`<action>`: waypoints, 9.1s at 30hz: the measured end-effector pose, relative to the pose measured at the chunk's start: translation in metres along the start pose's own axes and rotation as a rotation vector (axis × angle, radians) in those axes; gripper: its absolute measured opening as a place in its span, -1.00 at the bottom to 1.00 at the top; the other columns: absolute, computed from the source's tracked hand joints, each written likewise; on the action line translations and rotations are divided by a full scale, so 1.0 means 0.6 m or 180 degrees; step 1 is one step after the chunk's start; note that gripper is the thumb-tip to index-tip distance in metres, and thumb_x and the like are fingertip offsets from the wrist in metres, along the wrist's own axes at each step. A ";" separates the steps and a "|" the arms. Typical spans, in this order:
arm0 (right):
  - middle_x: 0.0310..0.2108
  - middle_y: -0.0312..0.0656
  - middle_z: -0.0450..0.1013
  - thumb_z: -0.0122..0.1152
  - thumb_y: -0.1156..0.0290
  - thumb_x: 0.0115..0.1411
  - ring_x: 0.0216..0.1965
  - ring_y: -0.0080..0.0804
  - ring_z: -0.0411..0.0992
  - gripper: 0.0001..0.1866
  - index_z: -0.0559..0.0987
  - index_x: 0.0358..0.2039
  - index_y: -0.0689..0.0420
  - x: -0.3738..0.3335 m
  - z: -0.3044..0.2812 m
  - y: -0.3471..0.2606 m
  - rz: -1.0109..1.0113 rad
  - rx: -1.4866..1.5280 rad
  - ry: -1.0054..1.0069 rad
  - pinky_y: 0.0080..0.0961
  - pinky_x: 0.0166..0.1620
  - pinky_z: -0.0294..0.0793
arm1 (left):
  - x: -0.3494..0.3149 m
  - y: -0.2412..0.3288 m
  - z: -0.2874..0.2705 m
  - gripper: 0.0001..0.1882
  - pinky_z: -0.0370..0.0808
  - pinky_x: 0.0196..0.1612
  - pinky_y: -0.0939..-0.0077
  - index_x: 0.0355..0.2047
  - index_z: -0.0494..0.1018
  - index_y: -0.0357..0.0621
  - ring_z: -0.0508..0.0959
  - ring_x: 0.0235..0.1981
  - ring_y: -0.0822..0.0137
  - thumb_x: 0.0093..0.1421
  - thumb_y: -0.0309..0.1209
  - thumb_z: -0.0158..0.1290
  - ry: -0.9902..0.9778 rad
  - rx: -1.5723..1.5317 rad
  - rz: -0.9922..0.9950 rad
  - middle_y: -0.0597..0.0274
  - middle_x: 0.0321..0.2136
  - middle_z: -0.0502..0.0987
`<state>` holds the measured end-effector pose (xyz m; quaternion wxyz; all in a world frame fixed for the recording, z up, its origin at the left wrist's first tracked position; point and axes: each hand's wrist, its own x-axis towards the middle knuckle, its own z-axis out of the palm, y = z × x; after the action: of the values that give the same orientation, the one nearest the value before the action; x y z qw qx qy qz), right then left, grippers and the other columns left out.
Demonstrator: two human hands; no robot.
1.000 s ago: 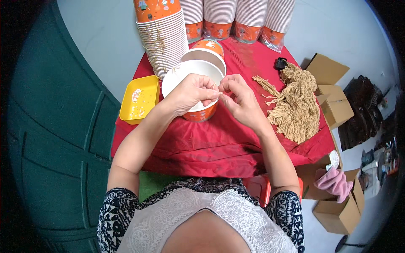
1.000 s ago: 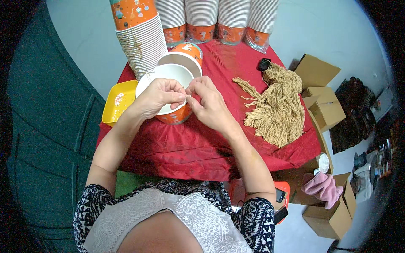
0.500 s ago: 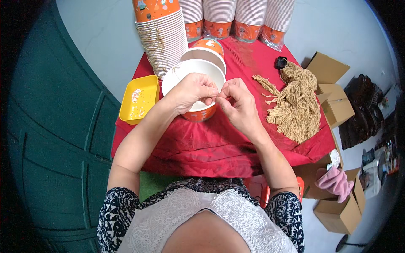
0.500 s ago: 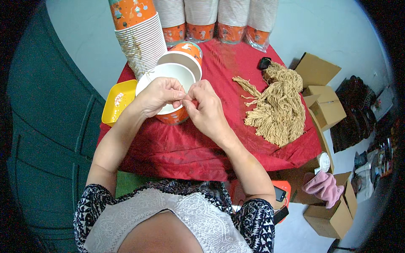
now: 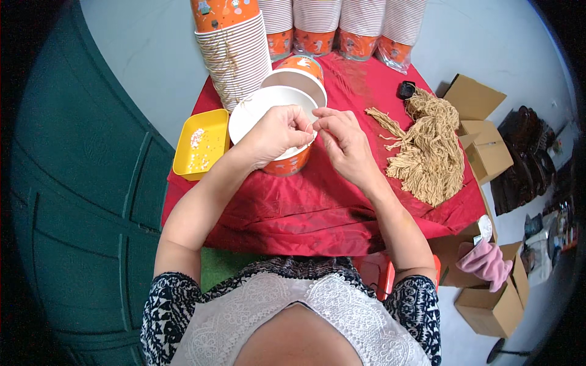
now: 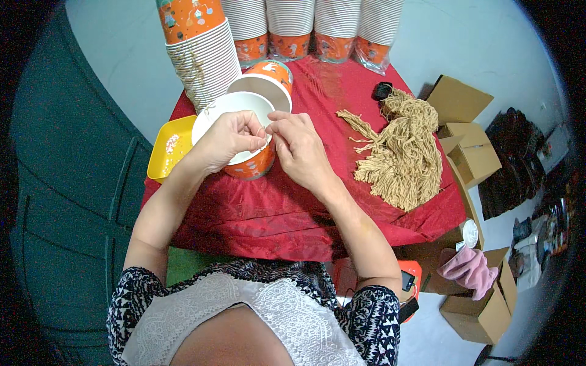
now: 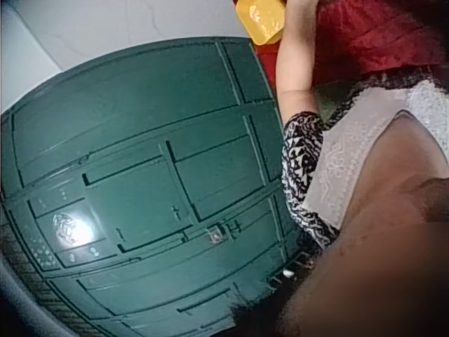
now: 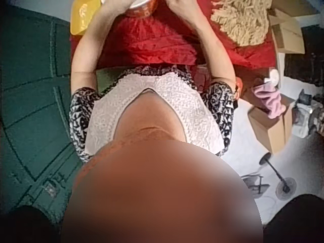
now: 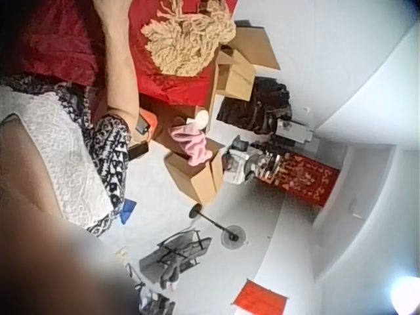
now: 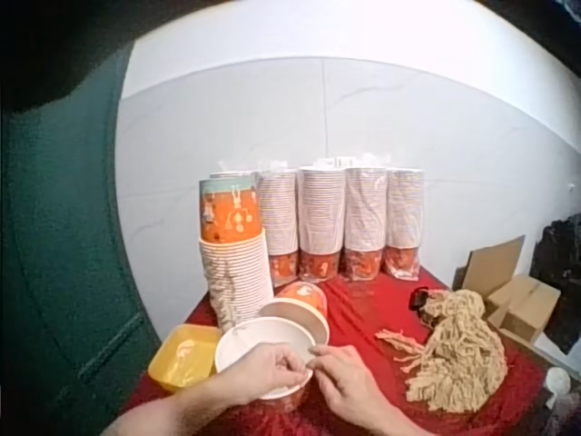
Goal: Stringing decorative paper buckets by threading a thin cord through pre-drilled holes.
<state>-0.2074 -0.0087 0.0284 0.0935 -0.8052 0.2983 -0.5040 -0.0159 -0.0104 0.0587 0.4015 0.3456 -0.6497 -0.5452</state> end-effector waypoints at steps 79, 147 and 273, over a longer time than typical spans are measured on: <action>0.31 0.14 0.14 -0.13 0.21 0.28 0.35 0.18 -0.08 -0.63 0.61 -0.35 0.16 0.002 0.022 0.021 0.0573 0.0364 -0.0706 0.03 0.32 -0.12 | -0.033 -0.046 0.037 -0.82 0.49 -0.43 0.22 -0.39 0.39 -0.21 0.57 -0.53 0.06 0.04 -0.57 0.19 0.1473 0.3188 0.2243 0.09 -0.56 0.52; -0.17 0.06 0.47 0.09 0.65 0.18 -0.23 -0.20 0.49 -0.93 0.41 -0.33 0.28 -0.021 0.026 -0.024 0.0153 0.1284 0.0217 -0.40 -0.15 0.48 | -0.030 0.022 0.015 -0.89 0.35 -0.48 0.72 -0.39 0.53 -0.27 0.39 -0.53 0.68 0.23 -0.47 0.12 0.0580 0.1539 0.0392 0.46 -0.54 0.48; -0.52 -0.36 0.42 0.14 0.49 0.27 -0.50 -0.63 0.34 -0.90 0.51 -0.36 0.25 -0.056 0.050 -0.023 0.1419 0.2127 0.0630 -0.62 -0.42 0.36 | -0.073 -0.005 0.041 -0.91 0.40 -0.09 0.33 -0.44 0.42 -0.23 0.51 -0.19 0.12 0.05 -0.62 0.11 0.1006 0.2960 0.1727 0.07 -0.29 0.51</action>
<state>-0.1868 0.0173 -0.0050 0.4275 -0.5938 0.2930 -0.6155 -0.0190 0.0384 0.0474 0.4252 0.3843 -0.8192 -0.0201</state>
